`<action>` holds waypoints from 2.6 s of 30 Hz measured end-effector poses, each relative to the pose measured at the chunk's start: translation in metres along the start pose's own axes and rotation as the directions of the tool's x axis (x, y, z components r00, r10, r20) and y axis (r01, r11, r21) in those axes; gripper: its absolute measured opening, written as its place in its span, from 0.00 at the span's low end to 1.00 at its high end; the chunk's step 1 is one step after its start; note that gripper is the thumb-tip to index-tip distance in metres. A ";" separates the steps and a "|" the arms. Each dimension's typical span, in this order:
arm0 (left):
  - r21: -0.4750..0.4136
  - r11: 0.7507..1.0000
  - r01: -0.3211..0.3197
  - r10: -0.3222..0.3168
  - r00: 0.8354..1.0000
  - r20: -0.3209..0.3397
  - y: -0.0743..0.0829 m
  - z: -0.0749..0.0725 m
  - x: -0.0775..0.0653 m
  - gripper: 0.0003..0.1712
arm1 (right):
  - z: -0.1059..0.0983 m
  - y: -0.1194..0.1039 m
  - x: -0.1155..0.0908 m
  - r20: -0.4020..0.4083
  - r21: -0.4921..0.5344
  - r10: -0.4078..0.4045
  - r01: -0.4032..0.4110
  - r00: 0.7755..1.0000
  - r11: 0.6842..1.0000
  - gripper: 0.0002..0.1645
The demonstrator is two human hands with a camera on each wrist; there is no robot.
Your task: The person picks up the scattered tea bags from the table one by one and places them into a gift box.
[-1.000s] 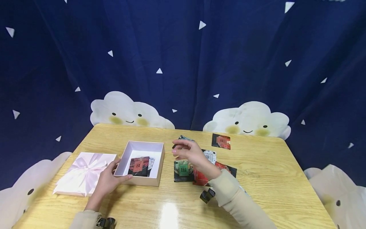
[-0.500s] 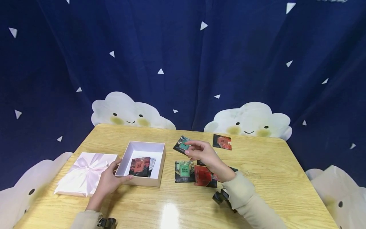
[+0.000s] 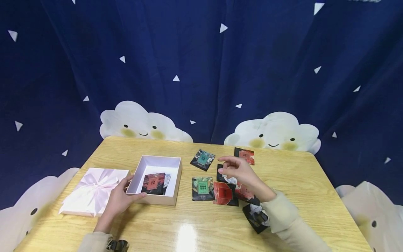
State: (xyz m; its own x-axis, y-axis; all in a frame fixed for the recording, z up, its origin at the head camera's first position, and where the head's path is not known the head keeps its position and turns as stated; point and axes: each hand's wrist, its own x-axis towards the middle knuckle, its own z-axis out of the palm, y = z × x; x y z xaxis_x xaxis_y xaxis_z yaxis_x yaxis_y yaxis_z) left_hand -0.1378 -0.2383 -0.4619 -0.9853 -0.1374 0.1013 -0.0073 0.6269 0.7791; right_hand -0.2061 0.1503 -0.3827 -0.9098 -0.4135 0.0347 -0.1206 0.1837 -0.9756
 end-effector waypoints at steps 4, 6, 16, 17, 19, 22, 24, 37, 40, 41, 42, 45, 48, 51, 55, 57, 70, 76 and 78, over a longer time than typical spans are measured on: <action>0.001 1.000 0.003 -0.003 1.000 0.001 -0.001 0.000 0.000 0.50 | -0.008 0.003 -0.005 0.000 -0.031 -0.025 0.025 1.000 0.999 0.26; -0.002 1.000 0.006 -0.006 1.000 0.004 0.000 0.000 0.000 0.50 | -0.012 0.004 -0.007 -0.002 -0.043 -0.031 0.031 1.000 0.999 0.26; -0.004 1.000 0.013 -0.013 1.000 0.011 0.002 -0.001 -0.002 0.50 | -0.031 0.013 -0.017 -0.025 -0.085 -0.004 0.002 1.000 0.996 0.27; -0.002 1.000 0.013 -0.013 1.000 0.010 0.002 0.000 -0.002 0.50 | -0.033 0.014 -0.018 -0.026 -0.085 -0.003 0.001 1.000 0.996 0.27; -0.004 1.000 0.013 -0.013 1.000 0.008 0.002 0.000 -0.002 0.50 | -0.036 0.016 -0.020 -0.029 -0.084 0.004 -0.007 1.000 0.996 0.27; -0.005 1.000 0.010 -0.010 1.000 0.004 0.002 -0.001 -0.002 0.50 | -0.040 0.018 -0.023 -0.034 -0.089 0.012 -0.015 0.999 0.996 0.28; -0.006 1.000 0.009 -0.009 1.000 0.002 0.003 -0.001 -0.002 0.50 | -0.043 0.021 -0.025 -0.046 -0.093 0.026 -0.030 0.999 0.995 0.28; -0.012 1.000 0.015 -0.015 1.000 0.014 0.003 -0.002 -0.001 0.49 | -0.066 0.051 -0.035 -0.118 -0.199 0.079 -0.101 0.990 0.975 0.30; -0.004 1.000 0.018 -0.018 1.000 0.015 0.004 -0.002 -0.001 0.49 | -0.073 0.060 -0.037 -0.132 -0.235 0.079 -0.108 0.988 0.966 0.30; -0.001 1.000 0.020 -0.020 1.000 0.015 0.004 -0.002 -0.001 0.49 | -0.075 0.063 -0.038 -0.134 -0.241 0.082 -0.113 0.988 0.964 0.30; 0.001 1.000 0.021 -0.021 1.000 0.015 0.004 -0.002 -0.001 0.49 | -0.077 0.066 -0.038 -0.137 -0.246 0.086 -0.118 0.987 0.962 0.30; 0.004 1.000 0.026 -0.026 1.000 0.016 0.005 -0.002 -0.001 0.49 | -0.084 0.076 -0.040 -0.134 -0.257 0.105 -0.137 0.985 0.957 0.33; 0.003 1.000 0.027 -0.027 0.999 0.018 0.005 -0.002 -0.001 0.49 | -0.090 0.087 -0.041 -0.131 -0.286 0.124 -0.158 0.984 0.945 0.36; 0.004 1.000 0.027 -0.027 0.999 0.021 0.006 -0.002 -0.001 0.49 | -0.095 0.099 -0.042 -0.138 -0.319 0.151 -0.188 0.979 0.929 0.38; 0.005 1.000 0.026 -0.026 0.999 0.023 0.005 -0.002 -0.001 0.50 | -0.095 0.114 -0.043 -0.141 -0.376 0.180 -0.220 0.974 0.900 0.40; 0.005 1.000 0.023 -0.023 0.999 0.022 0.005 -0.001 -0.001 0.50 | -0.094 0.119 -0.044 -0.133 -0.397 0.178 -0.217 0.975 0.892 0.42; 0.000 1.000 0.006 -0.006 1.000 0.017 0.004 -0.001 -0.001 0.50 | -0.093 0.127 -0.048 -0.225 -0.558 0.124 -0.232 0.966 0.796 0.33; -0.001 1.000 0.010 -0.010 1.000 0.019 0.005 -0.002 -0.001 0.50 | -0.092 0.127 -0.047 -0.237 -0.579 0.096 -0.220 0.967 0.785 0.25; 0.000 1.000 0.006 -0.006 1.000 0.014 0.004 -0.001 0.000 0.50 | -0.091 0.126 -0.046 -0.249 -0.580 0.098 -0.230 0.963 0.781 0.24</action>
State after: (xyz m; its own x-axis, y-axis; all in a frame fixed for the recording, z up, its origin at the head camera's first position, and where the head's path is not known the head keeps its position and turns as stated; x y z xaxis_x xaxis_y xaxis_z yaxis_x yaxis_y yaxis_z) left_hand -0.1371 -0.2368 -0.4578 -0.9875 -0.1304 0.0883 -0.0130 0.6262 0.7795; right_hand -0.2155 0.2742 -0.4877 -0.9874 -0.1580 -0.0086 -0.1154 0.7559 -0.6445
